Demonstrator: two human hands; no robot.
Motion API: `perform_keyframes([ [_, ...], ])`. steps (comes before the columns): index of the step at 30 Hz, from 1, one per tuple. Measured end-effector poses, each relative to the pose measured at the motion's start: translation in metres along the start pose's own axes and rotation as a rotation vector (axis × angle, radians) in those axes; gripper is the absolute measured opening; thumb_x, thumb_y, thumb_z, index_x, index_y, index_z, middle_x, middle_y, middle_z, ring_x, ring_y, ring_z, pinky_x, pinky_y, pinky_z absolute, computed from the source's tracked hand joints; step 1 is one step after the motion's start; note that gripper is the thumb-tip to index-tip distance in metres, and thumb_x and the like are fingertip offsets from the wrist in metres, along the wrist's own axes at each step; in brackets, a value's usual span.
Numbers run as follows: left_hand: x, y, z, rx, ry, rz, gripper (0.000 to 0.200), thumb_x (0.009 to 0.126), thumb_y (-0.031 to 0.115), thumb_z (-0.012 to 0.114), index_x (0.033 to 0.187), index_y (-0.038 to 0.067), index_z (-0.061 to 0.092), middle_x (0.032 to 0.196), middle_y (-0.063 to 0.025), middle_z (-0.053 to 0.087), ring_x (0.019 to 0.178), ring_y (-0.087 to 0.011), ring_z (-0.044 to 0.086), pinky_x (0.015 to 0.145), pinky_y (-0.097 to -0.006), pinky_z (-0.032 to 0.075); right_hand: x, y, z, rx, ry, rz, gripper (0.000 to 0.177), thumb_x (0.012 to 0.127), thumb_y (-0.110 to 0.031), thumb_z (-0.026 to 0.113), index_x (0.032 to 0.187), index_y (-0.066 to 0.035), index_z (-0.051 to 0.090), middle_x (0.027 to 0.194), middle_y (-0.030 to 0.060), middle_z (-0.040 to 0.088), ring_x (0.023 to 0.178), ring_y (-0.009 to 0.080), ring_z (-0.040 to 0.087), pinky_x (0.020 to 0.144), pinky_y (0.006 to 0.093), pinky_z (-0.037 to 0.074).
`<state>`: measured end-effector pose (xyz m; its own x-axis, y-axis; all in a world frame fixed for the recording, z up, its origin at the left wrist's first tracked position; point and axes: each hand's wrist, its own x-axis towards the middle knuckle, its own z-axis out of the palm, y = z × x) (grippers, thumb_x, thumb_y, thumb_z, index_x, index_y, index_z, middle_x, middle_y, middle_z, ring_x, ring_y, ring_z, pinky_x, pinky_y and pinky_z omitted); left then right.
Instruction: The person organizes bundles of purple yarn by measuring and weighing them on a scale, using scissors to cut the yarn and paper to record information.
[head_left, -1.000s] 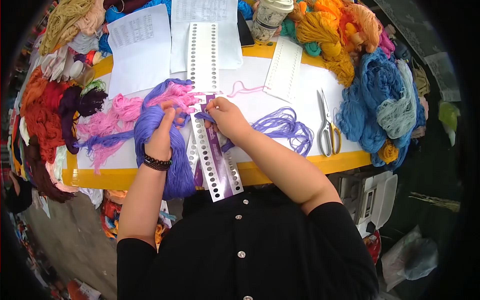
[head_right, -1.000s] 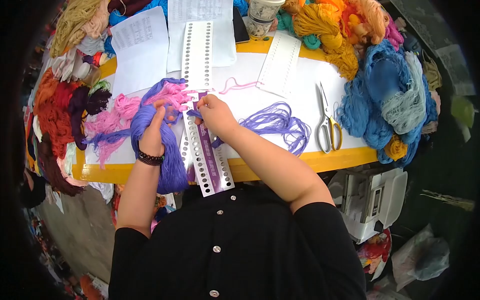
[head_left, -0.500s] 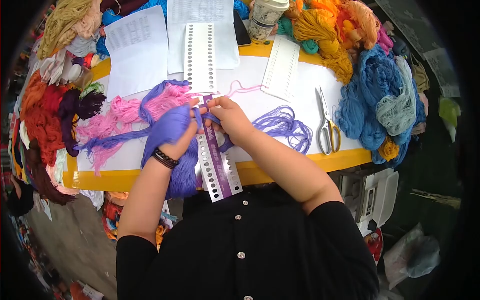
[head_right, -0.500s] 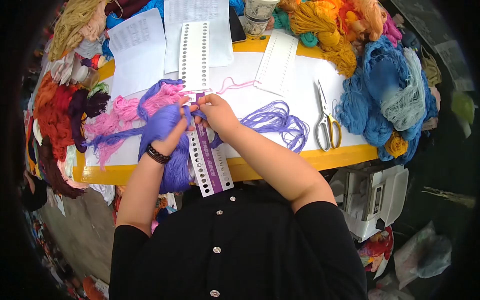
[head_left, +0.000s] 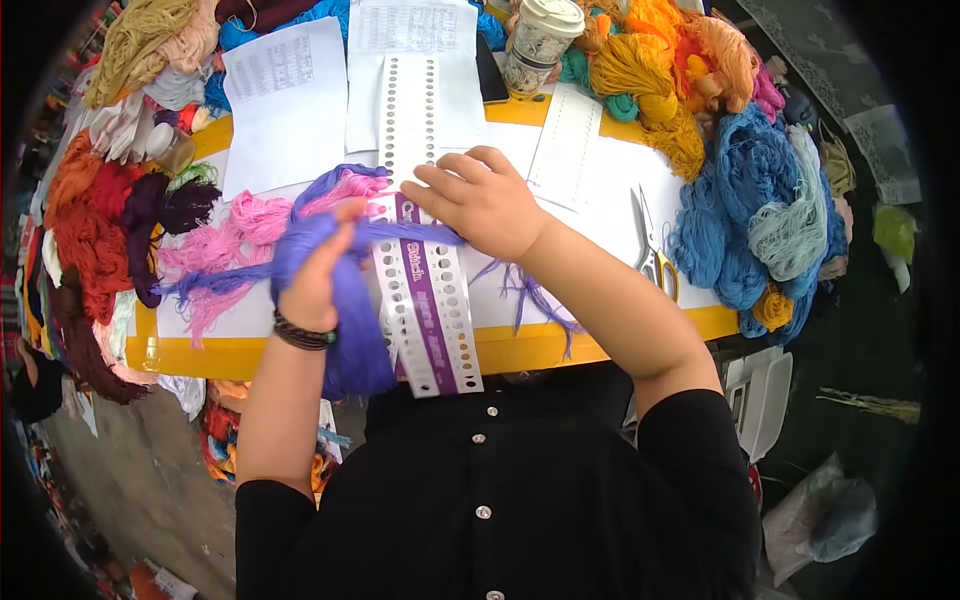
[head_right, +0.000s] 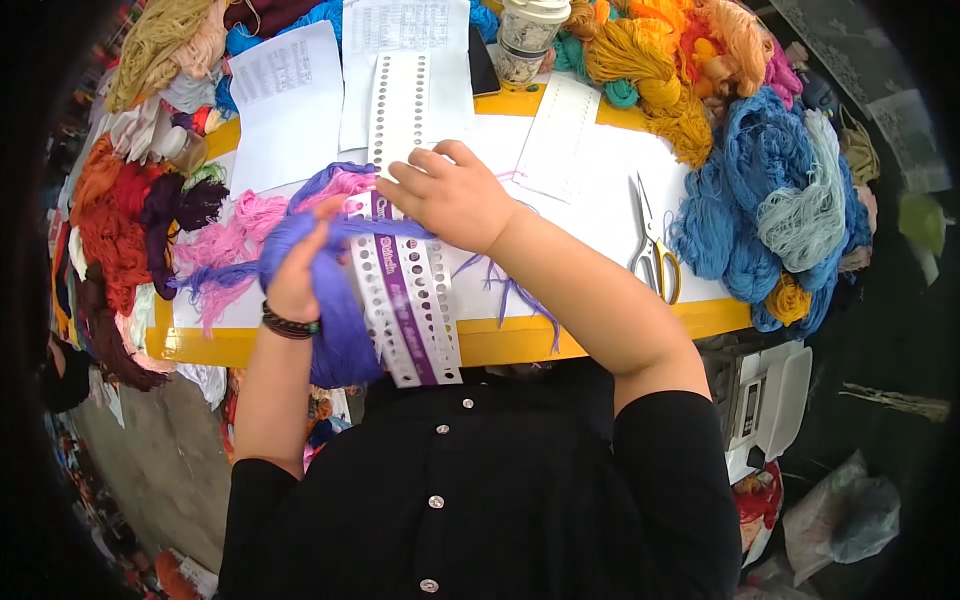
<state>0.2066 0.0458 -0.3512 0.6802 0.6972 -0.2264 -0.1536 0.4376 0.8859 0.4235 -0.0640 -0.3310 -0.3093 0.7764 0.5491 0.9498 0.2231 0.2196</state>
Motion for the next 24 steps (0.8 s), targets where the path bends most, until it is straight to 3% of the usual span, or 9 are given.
perform_keyframes([
  [2, 0.002, 0.006, -0.049, -0.395, 0.032, -0.197, 0.033, 0.095, 0.019, 0.053, 0.126, 0.009, 0.053, 0.08, 0.0014, 0.053, 0.071, -0.0091, 0.049, 0.061, -0.0219, 0.042, -0.003, 0.001, 0.0, 0.042, 0.03, 0.035, 0.035, 0.077, -0.015, 0.056, 0.112, -0.015, 0.062, 0.106, -0.0039, 0.061, 0.101, 0.0151, 0.054, 0.088, 0.0332, 0.04],
  [3, -0.007, 0.02, -0.048, -0.52, 0.013, -0.237, 0.029, 0.093, 0.017, 0.055, 0.121, 0.009, 0.057, 0.071, 0.0033, 0.049, 0.063, -0.0088, 0.045, 0.059, -0.0212, 0.04, -0.006, 0.001, 0.0, 0.046, 0.033, 0.032, 0.035, 0.077, -0.015, 0.056, 0.112, -0.015, 0.062, 0.106, -0.0039, 0.061, 0.101, 0.0151, 0.054, 0.088, 0.0332, 0.04],
  [5, -0.016, 0.028, -0.069, -0.588, 0.029, -0.254, 0.029, 0.094, 0.018, 0.053, 0.122, 0.01, 0.055, 0.071, 0.003, 0.048, 0.062, -0.0083, 0.043, 0.058, -0.0216, 0.04, -0.012, 0.0, -0.003, 0.044, 0.015, 0.045, 0.033, 0.078, -0.015, 0.055, 0.11, -0.015, 0.063, 0.104, -0.0041, 0.061, 0.1, 0.0141, 0.054, 0.087, 0.0334, 0.04],
  [15, -0.046, 0.069, -0.189, -0.639, 0.248, 0.024, 0.03, 0.097, 0.011, 0.046, 0.125, 0.011, 0.055, 0.073, 0.0019, 0.046, 0.059, -0.0067, 0.044, 0.053, -0.0201, 0.041, -0.041, 0.001, 0.011, 0.135, 0.038, 0.168, 0.022, 0.073, -0.014, 0.064, 0.095, -0.016, 0.064, 0.091, -0.0042, 0.064, 0.092, 0.0151, 0.058, 0.084, 0.0345, 0.039],
  [18, -0.052, 0.07, -0.201, -0.592, 0.197, 0.106, 0.029, 0.097, 0.01, 0.045, 0.125, 0.008, 0.055, 0.074, 0.0013, 0.046, 0.058, -0.0068, 0.044, 0.052, -0.0204, 0.041, -0.039, -0.006, 0.018, 0.216, 0.025, 0.197, 0.02, 0.071, -0.009, 0.062, 0.09, -0.016, 0.062, 0.086, -0.0036, 0.064, 0.089, 0.0161, 0.058, 0.081, 0.0349, 0.038],
  [20, -0.053, 0.071, -0.205, -0.591, 0.187, 0.145, 0.029, 0.098, 0.011, 0.043, 0.124, 0.006, 0.054, 0.077, 0.0, 0.048, 0.06, -0.0075, 0.046, 0.053, -0.0194, 0.041, -0.032, -0.006, 0.02, 0.277, -0.091, 0.277, 0.018, 0.074, -0.016, 0.065, 0.091, -0.017, 0.065, 0.088, -0.0021, 0.066, 0.091, 0.0167, 0.059, 0.082, 0.034, 0.039],
  [22, -0.058, 0.079, -0.187, -0.626, 0.484, 0.263, 0.028, 0.098, 0.012, 0.042, 0.123, 0.005, 0.055, 0.081, -0.0002, 0.049, 0.063, -0.0086, 0.047, 0.058, -0.0182, 0.044, -0.025, -0.003, 0.028, 0.358, -0.162, 0.393, 0.01, 0.077, -0.015, 0.063, 0.086, -0.017, 0.068, 0.082, 0.0003, 0.066, 0.086, 0.0209, 0.06, 0.078, 0.0352, 0.042],
  [23, -0.054, 0.059, -0.277, -0.612, 0.08, 0.245, 0.031, 0.097, 0.014, 0.046, 0.126, 0.003, 0.052, 0.093, -0.0035, 0.056, 0.077, -0.0124, 0.056, 0.068, -0.0223, 0.05, -0.017, -0.005, 0.033, 0.526, -0.25, 0.566, 0.009, 0.081, -0.019, 0.063, 0.079, -0.011, 0.068, 0.077, 0.0059, 0.066, 0.077, 0.0251, 0.061, 0.072, 0.0374, 0.046],
  [24, -0.054, 0.062, -0.261, -0.61, 0.077, 0.244, 0.031, 0.097, 0.014, 0.046, 0.126, 0.003, 0.052, 0.093, -0.0035, 0.056, 0.077, -0.0124, 0.056, 0.068, -0.0223, 0.05, -0.01, -0.005, 0.038, 0.693, -0.339, 0.741, 0.021, 0.085, -0.023, 0.063, 0.073, -0.006, 0.068, 0.072, 0.0116, 0.066, 0.068, 0.0292, 0.062, 0.066, 0.0396, 0.05],
])
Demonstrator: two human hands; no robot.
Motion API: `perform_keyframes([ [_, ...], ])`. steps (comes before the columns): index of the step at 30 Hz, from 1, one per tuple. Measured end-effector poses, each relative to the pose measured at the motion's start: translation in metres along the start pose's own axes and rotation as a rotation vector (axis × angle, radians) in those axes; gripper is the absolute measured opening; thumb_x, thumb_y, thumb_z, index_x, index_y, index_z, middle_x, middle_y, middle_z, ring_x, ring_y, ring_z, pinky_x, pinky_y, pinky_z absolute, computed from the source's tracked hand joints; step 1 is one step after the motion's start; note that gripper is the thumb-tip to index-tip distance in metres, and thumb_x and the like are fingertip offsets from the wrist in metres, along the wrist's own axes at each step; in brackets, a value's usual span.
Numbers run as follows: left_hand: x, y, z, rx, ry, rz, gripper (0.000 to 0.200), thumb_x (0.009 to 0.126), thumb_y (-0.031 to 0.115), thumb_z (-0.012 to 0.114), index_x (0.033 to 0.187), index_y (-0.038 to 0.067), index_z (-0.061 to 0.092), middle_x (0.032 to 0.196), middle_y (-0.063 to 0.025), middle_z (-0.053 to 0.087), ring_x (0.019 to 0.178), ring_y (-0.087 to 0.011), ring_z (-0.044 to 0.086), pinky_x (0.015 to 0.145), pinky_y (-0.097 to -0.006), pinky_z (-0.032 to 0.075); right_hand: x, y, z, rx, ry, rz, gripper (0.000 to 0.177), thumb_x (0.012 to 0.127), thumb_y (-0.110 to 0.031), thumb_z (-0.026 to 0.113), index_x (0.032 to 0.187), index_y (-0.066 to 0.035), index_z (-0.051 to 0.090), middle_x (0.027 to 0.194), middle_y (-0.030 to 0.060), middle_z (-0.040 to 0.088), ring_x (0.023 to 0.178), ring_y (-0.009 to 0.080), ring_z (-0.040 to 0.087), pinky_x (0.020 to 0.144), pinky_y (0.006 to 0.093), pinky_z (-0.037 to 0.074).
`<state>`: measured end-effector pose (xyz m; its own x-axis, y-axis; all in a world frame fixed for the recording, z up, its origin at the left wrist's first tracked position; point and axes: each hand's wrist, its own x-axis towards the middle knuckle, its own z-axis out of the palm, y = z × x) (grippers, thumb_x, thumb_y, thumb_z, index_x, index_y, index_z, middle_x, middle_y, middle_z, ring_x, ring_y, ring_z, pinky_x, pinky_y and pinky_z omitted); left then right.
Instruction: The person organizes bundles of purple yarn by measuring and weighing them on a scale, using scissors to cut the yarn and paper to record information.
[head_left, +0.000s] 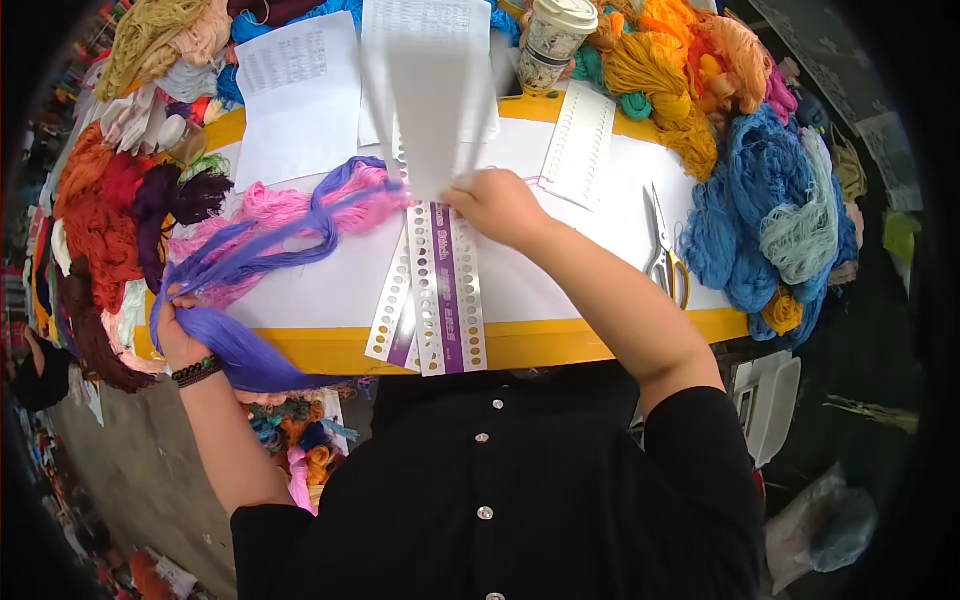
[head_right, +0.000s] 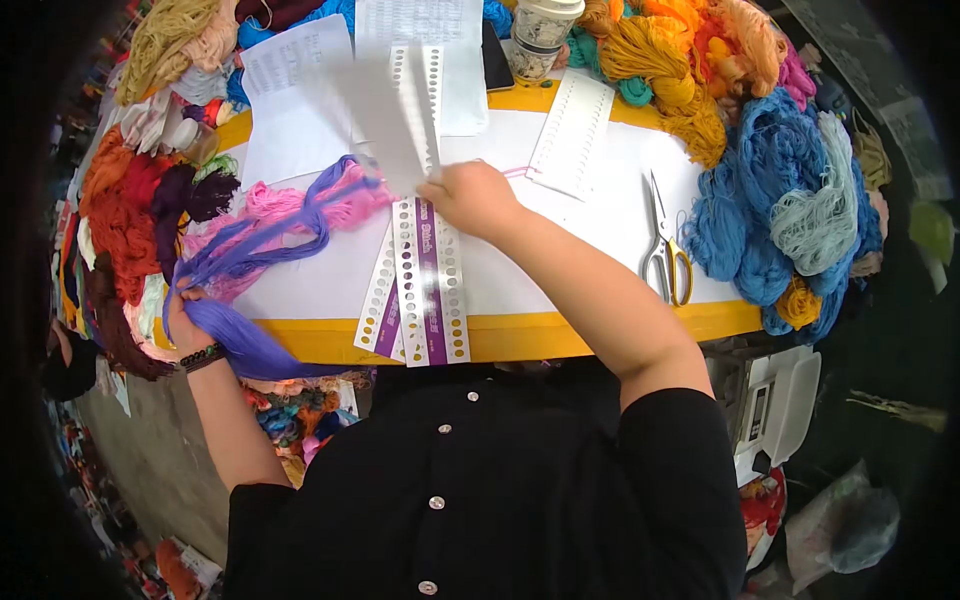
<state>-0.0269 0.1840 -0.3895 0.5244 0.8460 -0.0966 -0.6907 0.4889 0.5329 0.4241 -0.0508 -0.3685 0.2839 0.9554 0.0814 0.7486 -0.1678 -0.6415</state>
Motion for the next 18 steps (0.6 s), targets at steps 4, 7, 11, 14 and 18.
perform_keyframes([
  [4, -0.01, -0.027, 0.049, 0.392, 0.351, 0.125, 0.043, 0.095, 0.017, 0.054, 0.135, 0.003, 0.044, 0.13, -0.0131, 0.051, 0.118, -0.0221, 0.052, 0.097, -0.0308, 0.043, 0.035, -0.007, -0.002, 0.525, -0.229, 0.467, 0.033, 0.086, -0.032, 0.061, 0.075, -0.001, 0.068, 0.07, 0.0122, 0.067, 0.063, 0.0251, 0.064, 0.063, 0.0369, 0.05],
  [7, -0.032, -0.055, 0.078, 0.454, 0.396, 0.058, 0.046, 0.095, 0.021, 0.053, 0.137, 0.005, 0.041, 0.138, -0.0131, 0.046, 0.12, -0.0232, 0.05, 0.101, -0.033, 0.038, 0.033, -0.023, -0.013, -0.266, -0.157, 0.524, 0.046, 0.085, -0.047, 0.06, 0.069, -0.004, 0.067, 0.066, 0.0103, 0.065, 0.061, 0.0241, 0.063, 0.059, 0.0373, 0.048],
  [11, -0.081, -0.099, 0.114, 0.503, 0.164, -0.241, 0.042, 0.092, 0.014, 0.053, 0.131, -0.001, 0.047, 0.116, -0.0131, 0.062, 0.104, -0.0194, 0.059, 0.087, -0.0299, 0.046, -0.029, -0.091, -0.013, -0.016, 0.183, -0.085, 0.028, 0.084, -0.03, 0.068, 0.076, -0.003, 0.066, 0.068, 0.0112, 0.064, 0.059, 0.0259, 0.061, 0.055, 0.0354, 0.047],
  [14, -0.107, -0.129, 0.165, 0.566, -0.078, -0.332, 0.041, 0.09, 0.005, 0.051, 0.129, -0.005, 0.047, 0.102, -0.0133, 0.066, 0.094, -0.0177, 0.062, 0.084, -0.0288, 0.048, -0.071, -0.14, 0.0, 0.428, 0.1, -0.32, 0.013, 0.083, -0.015, 0.067, 0.087, -0.002, 0.067, 0.075, 0.0111, 0.064, 0.064, 0.0262, 0.061, 0.058, 0.0356, 0.048],
  [18, -0.119, -0.159, 0.198, 0.507, -0.186, -0.323, 0.049, 0.089, 0.004, 0.051, 0.136, -0.005, 0.039, 0.12, -0.0134, 0.058, 0.109, -0.018, 0.056, 0.095, -0.0302, 0.042, -0.088, -0.155, 0.009, 0.555, 0.034, -0.329, 0.012, 0.086, -0.01, 0.064, 0.092, 0.0, 0.064, 0.075, 0.0098, 0.063, 0.063, 0.0195, 0.06, 0.057, 0.0295, 0.048],
])
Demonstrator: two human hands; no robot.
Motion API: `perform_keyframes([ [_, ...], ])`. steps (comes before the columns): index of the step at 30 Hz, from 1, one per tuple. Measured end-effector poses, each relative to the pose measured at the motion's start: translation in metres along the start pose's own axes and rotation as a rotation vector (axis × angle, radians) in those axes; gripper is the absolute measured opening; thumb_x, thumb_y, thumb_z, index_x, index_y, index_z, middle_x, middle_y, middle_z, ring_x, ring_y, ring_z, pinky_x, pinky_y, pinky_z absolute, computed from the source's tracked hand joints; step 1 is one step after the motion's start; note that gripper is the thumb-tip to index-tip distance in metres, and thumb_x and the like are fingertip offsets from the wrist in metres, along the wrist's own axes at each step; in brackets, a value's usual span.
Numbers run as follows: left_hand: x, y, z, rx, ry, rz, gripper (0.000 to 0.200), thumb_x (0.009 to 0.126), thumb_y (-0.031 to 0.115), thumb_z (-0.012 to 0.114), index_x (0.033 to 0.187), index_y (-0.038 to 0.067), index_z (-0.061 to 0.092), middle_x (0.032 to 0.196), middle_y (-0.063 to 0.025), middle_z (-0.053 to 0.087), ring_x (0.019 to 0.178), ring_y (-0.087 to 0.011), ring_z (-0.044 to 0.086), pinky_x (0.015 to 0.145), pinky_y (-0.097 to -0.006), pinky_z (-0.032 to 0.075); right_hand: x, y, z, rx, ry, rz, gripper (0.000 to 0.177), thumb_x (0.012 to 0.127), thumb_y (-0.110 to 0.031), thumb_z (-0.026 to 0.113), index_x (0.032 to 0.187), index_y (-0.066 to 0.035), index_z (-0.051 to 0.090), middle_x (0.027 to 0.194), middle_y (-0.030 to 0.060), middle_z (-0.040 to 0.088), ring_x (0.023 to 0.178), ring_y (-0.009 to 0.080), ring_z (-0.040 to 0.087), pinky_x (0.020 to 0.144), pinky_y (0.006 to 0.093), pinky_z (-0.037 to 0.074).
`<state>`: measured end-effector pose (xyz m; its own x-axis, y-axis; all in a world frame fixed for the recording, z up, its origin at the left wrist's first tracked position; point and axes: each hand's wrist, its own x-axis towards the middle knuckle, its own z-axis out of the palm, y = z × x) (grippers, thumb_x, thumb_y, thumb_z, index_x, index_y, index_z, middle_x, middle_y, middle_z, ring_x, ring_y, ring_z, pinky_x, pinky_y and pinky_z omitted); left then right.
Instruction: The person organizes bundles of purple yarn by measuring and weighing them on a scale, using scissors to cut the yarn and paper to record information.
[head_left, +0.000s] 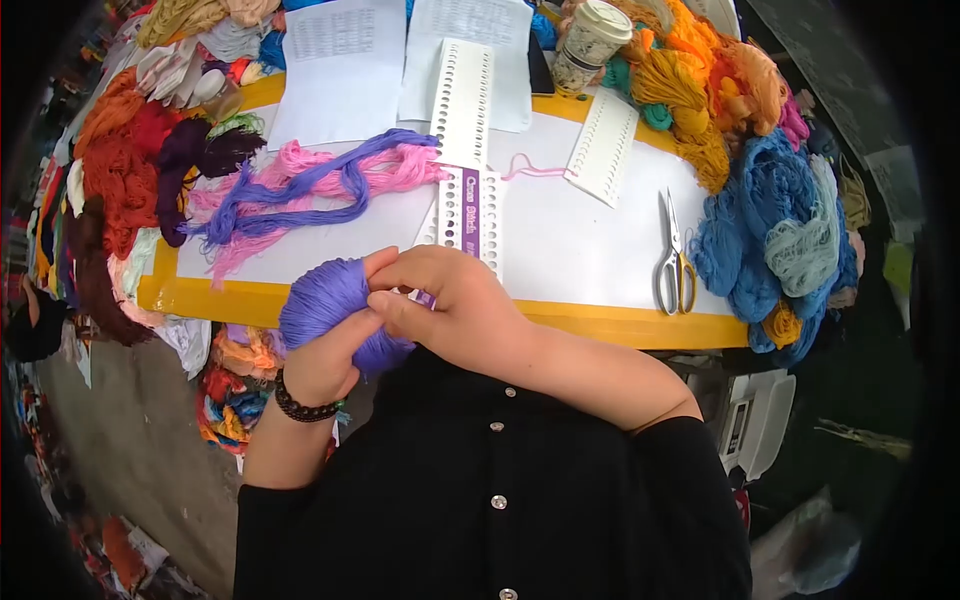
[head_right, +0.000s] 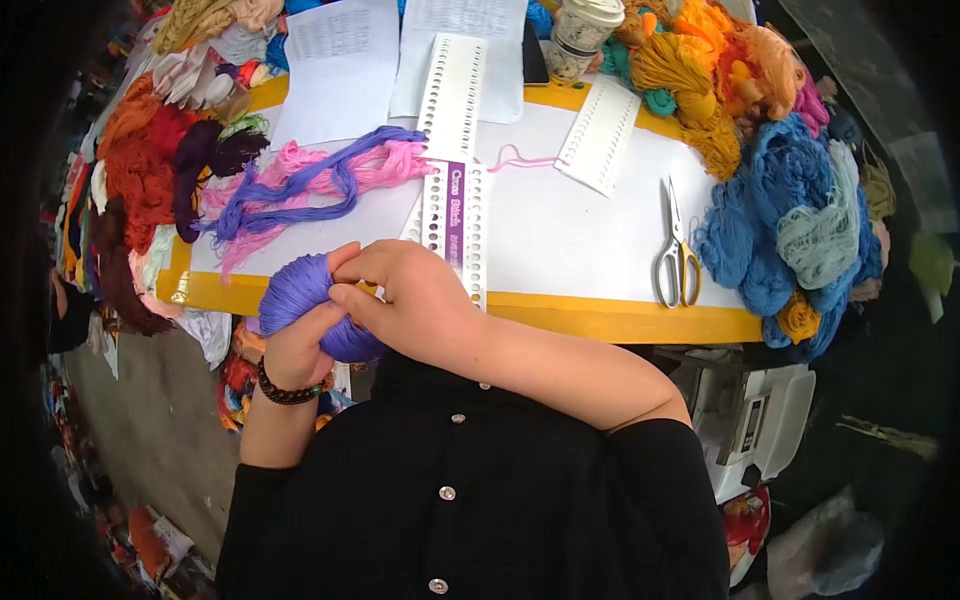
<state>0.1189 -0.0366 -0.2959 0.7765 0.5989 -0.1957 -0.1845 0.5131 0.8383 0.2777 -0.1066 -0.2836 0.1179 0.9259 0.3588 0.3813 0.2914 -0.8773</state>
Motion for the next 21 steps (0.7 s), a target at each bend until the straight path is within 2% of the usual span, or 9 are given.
perform_keyframes([
  [1, 0.002, -0.004, -0.004, 0.108, -0.057, 0.017, 0.051, 0.09, 0.005, 0.052, 0.138, -0.004, 0.036, 0.128, -0.013, 0.052, 0.116, -0.0179, 0.051, 0.099, -0.0303, 0.039, -0.004, -0.001, 0.002, 0.111, -0.005, 0.163, 0.012, 0.087, -0.01, 0.064, 0.092, 0.001, 0.064, 0.073, 0.008, 0.062, 0.062, 0.0159, 0.059, 0.057, 0.0274, 0.047],
  [3, 0.002, -0.011, 0.009, 0.116, -0.053, 0.025, 0.051, 0.09, 0.004, 0.052, 0.138, -0.004, 0.037, 0.127, -0.0129, 0.053, 0.113, -0.018, 0.053, 0.097, -0.0305, 0.041, -0.011, -0.002, 0.001, 0.298, -0.005, 0.386, 0.013, 0.089, -0.01, 0.063, 0.091, 0.003, 0.063, 0.076, 0.0031, 0.058, 0.064, 0.0082, 0.057, 0.055, 0.023, 0.045],
  [4, 0.001, -0.013, 0.013, 0.128, -0.038, 0.037, 0.051, 0.089, 0.003, 0.053, 0.137, -0.005, 0.037, 0.126, -0.0128, 0.054, 0.11, -0.0181, 0.055, 0.095, -0.0308, 0.044, -0.013, -0.004, -0.002, 0.295, -0.003, 0.389, 0.013, 0.089, -0.01, 0.063, 0.091, 0.003, 0.063, 0.076, 0.0031, 0.058, 0.064, 0.0082, 0.057, 0.055, 0.023, 0.045],
  [6, -0.002, -0.011, 0.016, 0.127, -0.07, 0.026, 0.051, 0.089, 0.002, 0.053, 0.137, -0.004, 0.038, 0.124, -0.0124, 0.055, 0.106, -0.0176, 0.058, 0.09, -0.0302, 0.047, -0.016, -0.007, -0.01, 0.564, -0.067, 0.629, 0.012, 0.09, -0.009, 0.061, 0.092, 0.003, 0.063, 0.083, 0.003, 0.059, 0.064, 0.0092, 0.057, 0.057, 0.0242, 0.047],
  [7, -0.003, -0.01, 0.017, 0.13, -0.101, 0.016, 0.051, 0.088, 0.001, 0.053, 0.137, -0.004, 0.039, 0.123, -0.012, 0.055, 0.102, -0.0171, 0.06, 0.085, -0.0295, 0.05, -0.021, -0.001, -0.01, 0.697, -0.07, 0.637, 0.011, 0.09, -0.006, 0.059, 0.092, 0.003, 0.064, 0.094, 0.0053, 0.061, 0.067, 0.0102, 0.058, 0.063, 0.0244, 0.049],
  [10, -0.009, -0.008, 0.013, 0.092, -0.12, 0.019, 0.048, 0.087, 0.001, 0.054, 0.134, -0.003, 0.044, 0.118, -0.0112, 0.058, 0.092, -0.015, 0.062, 0.073, -0.027, 0.054, -0.026, -0.006, -0.015, 0.766, -0.022, 0.574, 0.011, 0.09, -0.004, 0.058, 0.092, 0.004, 0.065, 0.102, 0.0078, 0.063, 0.075, 0.011, 0.06, 0.07, 0.0248, 0.049],
  [13, -0.01, -0.006, 0.009, 0.076, -0.171, -0.007, 0.045, 0.088, 0.002, 0.054, 0.132, -0.002, 0.047, 0.115, -0.0104, 0.06, 0.086, -0.0136, 0.061, 0.069, -0.0251, 0.053, -0.028, -0.016, -0.019, 0.759, -0.007, 0.566, 0.01, 0.09, -0.002, 0.059, 0.093, 0.004, 0.066, 0.108, 0.0093, 0.063, 0.083, 0.0119, 0.06, 0.074, 0.0255, 0.049],
  [16, -0.012, -0.012, 0.019, 0.093, -0.015, -0.021, 0.042, 0.088, 0.003, 0.054, 0.13, -0.003, 0.049, 0.113, -0.0098, 0.061, 0.08, -0.0125, 0.06, 0.066, -0.025, 0.052, -0.03, -0.019, -0.021, 0.704, -0.042, 0.588, 0.01, 0.089, -0.002, 0.06, 0.093, 0.004, 0.066, 0.106, 0.0083, 0.063, 0.087, 0.0113, 0.059, 0.075, 0.0258, 0.049],
  [21, -0.013, -0.017, 0.021, 0.146, -0.022, -0.008, 0.042, 0.089, 0.005, 0.053, 0.13, -0.004, 0.048, 0.116, -0.01, 0.06, 0.079, -0.0132, 0.061, 0.067, -0.0267, 0.053, -0.031, -0.019, -0.017, 0.486, -0.059, 0.517, 0.009, 0.089, -0.002, 0.059, 0.093, 0.004, 0.065, 0.106, 0.0085, 0.063, 0.081, 0.0111, 0.058, 0.073, 0.0253, 0.049],
])
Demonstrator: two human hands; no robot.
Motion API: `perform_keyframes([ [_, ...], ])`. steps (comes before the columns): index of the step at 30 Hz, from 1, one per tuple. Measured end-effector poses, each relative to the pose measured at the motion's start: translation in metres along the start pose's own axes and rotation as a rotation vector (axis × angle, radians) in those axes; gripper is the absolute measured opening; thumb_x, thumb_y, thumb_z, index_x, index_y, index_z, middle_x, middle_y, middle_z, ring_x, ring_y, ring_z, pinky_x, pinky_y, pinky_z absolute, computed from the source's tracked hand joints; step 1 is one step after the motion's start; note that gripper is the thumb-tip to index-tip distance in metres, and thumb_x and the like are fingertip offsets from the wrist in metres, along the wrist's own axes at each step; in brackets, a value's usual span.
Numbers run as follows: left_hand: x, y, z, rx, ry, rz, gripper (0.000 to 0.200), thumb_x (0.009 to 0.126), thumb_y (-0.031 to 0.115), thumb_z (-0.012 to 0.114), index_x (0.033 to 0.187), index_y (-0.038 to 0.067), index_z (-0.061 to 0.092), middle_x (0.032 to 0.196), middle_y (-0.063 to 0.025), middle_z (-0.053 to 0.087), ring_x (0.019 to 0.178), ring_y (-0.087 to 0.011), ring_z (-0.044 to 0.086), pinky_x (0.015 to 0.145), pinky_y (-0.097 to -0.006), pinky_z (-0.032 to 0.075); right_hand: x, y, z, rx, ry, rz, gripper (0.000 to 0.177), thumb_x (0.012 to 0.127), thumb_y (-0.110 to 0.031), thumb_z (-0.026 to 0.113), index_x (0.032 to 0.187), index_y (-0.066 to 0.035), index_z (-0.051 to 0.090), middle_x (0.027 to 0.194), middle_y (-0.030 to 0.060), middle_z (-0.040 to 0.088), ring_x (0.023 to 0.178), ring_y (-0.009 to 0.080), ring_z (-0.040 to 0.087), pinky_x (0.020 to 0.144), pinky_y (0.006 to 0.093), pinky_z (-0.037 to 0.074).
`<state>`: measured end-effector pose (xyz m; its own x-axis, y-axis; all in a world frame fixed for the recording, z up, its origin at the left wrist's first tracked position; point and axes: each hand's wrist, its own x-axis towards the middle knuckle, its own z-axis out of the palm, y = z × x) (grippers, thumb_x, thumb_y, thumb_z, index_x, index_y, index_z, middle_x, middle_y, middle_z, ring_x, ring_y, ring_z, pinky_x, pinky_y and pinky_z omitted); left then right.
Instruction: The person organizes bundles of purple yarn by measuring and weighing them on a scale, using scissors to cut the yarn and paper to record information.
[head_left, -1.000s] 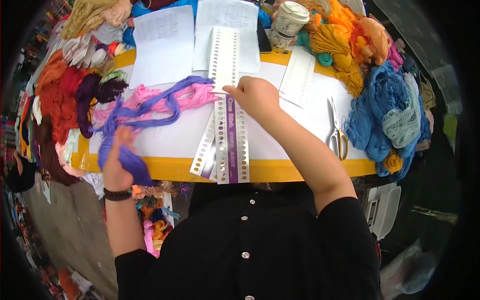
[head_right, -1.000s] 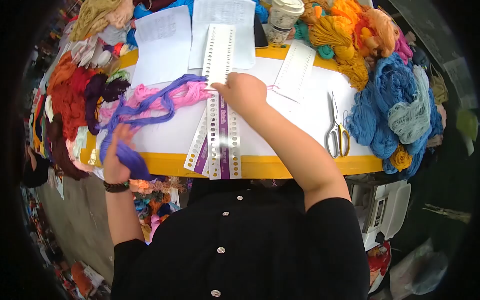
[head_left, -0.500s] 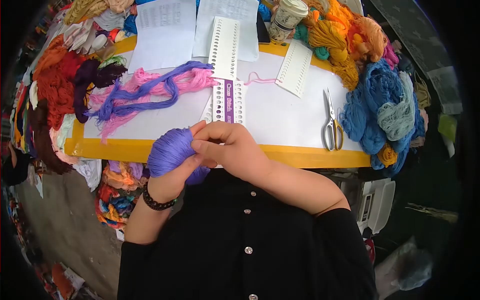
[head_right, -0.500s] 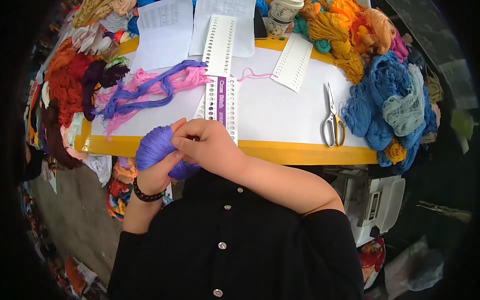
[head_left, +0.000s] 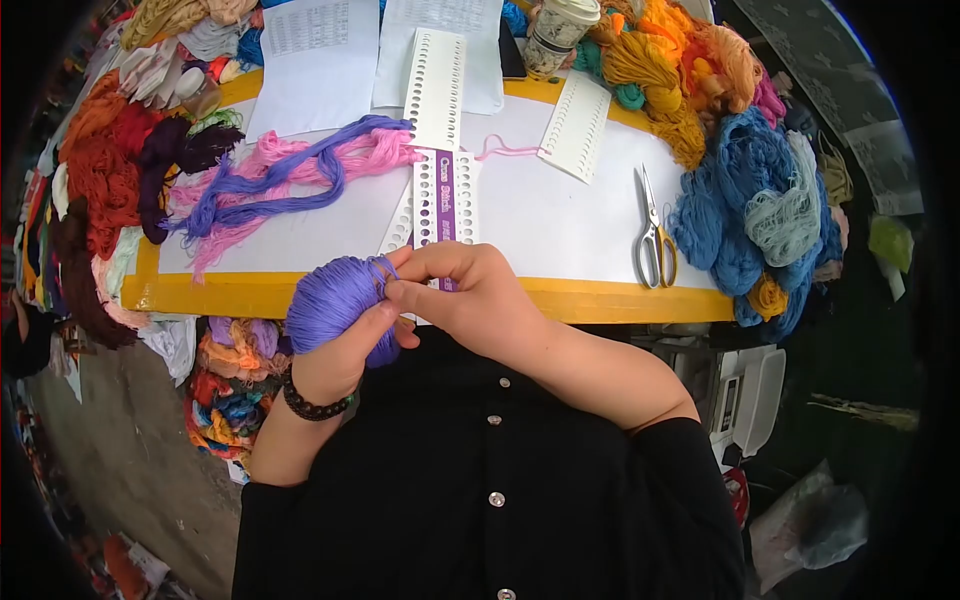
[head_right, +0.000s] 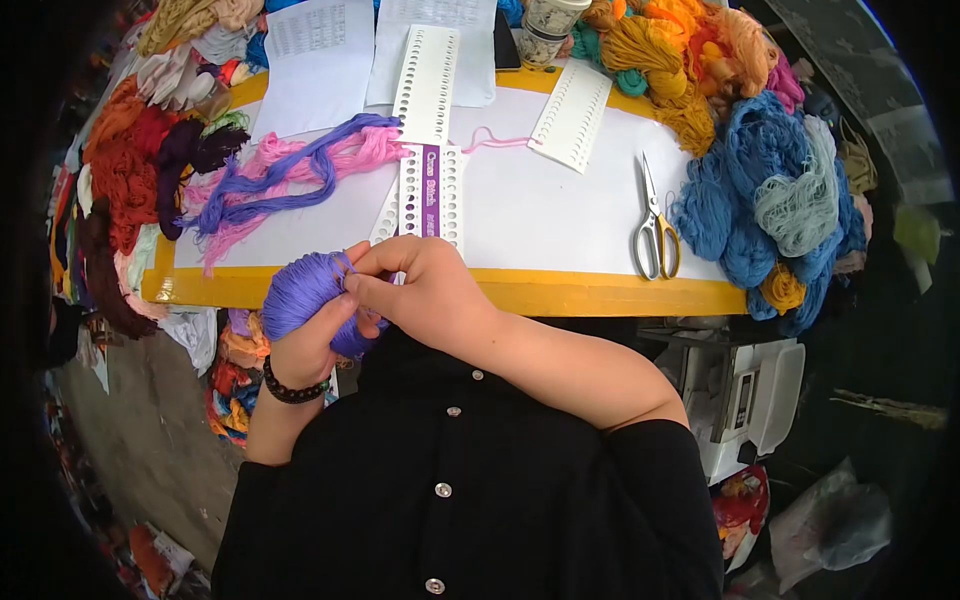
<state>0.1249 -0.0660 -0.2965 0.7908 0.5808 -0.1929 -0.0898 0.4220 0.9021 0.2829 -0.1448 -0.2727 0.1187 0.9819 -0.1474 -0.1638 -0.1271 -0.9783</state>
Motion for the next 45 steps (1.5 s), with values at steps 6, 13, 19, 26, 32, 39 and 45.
perform_keyframes([
  [6, -0.001, -0.003, -0.002, -0.116, 0.022, -0.027, 0.04, 0.09, 0.005, 0.052, 0.129, -0.004, 0.048, 0.123, -0.0119, 0.057, 0.091, -0.0167, 0.061, 0.071, -0.0293, 0.055, -0.002, 0.004, 0.001, 0.146, 0.006, 0.059, 0.011, 0.091, -0.003, 0.057, 0.093, 0.006, 0.063, 0.106, 0.0084, 0.061, 0.075, 0.0101, 0.058, 0.072, 0.0242, 0.048],
  [13, -0.001, -0.004, -0.002, -0.168, 0.012, 0.007, 0.037, 0.09, 0.005, 0.051, 0.126, -0.003, 0.051, 0.122, -0.0116, 0.058, 0.097, -0.0181, 0.061, 0.072, -0.0292, 0.054, -0.004, 0.002, 0.001, 0.146, 0.021, 0.021, 0.011, 0.092, -0.004, 0.057, 0.093, 0.006, 0.063, 0.102, 0.0075, 0.063, 0.074, 0.0089, 0.057, 0.071, 0.024, 0.048],
  [19, -0.002, -0.006, -0.005, 0.001, 0.056, 0.062, 0.033, 0.094, 0.013, 0.054, 0.122, -0.003, 0.054, 0.103, -0.0093, 0.066, 0.087, -0.016, 0.063, 0.075, -0.0256, 0.051, -0.005, 0.001, 0.0, 0.022, 0.021, -0.072, 0.011, 0.09, -0.007, 0.058, 0.09, 0.003, 0.064, 0.094, 0.0083, 0.066, 0.075, 0.0094, 0.061, 0.077, 0.026, 0.048],
  [26, 0.001, -0.001, -0.006, -0.049, 0.013, 0.147, 0.031, 0.094, 0.011, 0.052, 0.121, -0.004, 0.054, 0.089, -0.0109, 0.067, 0.087, -0.0148, 0.063, 0.081, -0.0269, 0.048, 0.005, 0.008, -0.012, 0.748, 0.032, 0.123, 0.015, 0.089, -0.011, 0.06, 0.098, 0.0, 0.061, 0.075, 0.0024, 0.061, 0.069, 0.0067, 0.053, 0.067, 0.023, 0.042],
  [32, 0.006, -0.007, 0.004, 0.294, 0.088, 0.31, 0.035, 0.089, 0.006, 0.06, 0.121, -0.006, 0.057, 0.109, -0.0113, 0.064, 0.095, -0.0131, 0.06, 0.087, -0.0266, 0.046, 0.006, 0.014, 0.007, 0.104, 0.071, 0.142, 0.013, 0.09, -0.011, 0.061, 0.086, 0.0, 0.065, 0.07, -0.0001, 0.057, 0.064, 0.0056, 0.05, 0.059, 0.0194, 0.04],
  [39, 0.001, -0.008, -0.007, 0.084, 0.078, 0.23, 0.035, 0.091, 0.007, 0.052, 0.123, -0.005, 0.054, 0.108, -0.0143, 0.065, 0.1, -0.0163, 0.059, 0.089, -0.0284, 0.046, 0.008, 0.018, 0.001, 0.592, 0.028, 0.03, 0.01, 0.09, -0.011, 0.06, 0.091, -0.002, 0.064, 0.083, 0.004, 0.064, 0.076, 0.0105, 0.057, 0.076, 0.0265, 0.045],
  [45, 0.003, -0.006, -0.006, -0.076, 0.046, 0.115, 0.039, 0.089, 0.005, 0.051, 0.126, -0.007, 0.05, 0.084, -0.0145, 0.067, 0.079, -0.0185, 0.064, 0.079, -0.0289, 0.05, 0.008, 0.014, -0.004, 0.608, 0.09, 0.159, 0.01, 0.089, -0.015, 0.06, 0.087, -0.005, 0.059, 0.078, 0.0016, 0.059, 0.07, 0.0103, 0.053, 0.068, 0.0232, 0.041],
])
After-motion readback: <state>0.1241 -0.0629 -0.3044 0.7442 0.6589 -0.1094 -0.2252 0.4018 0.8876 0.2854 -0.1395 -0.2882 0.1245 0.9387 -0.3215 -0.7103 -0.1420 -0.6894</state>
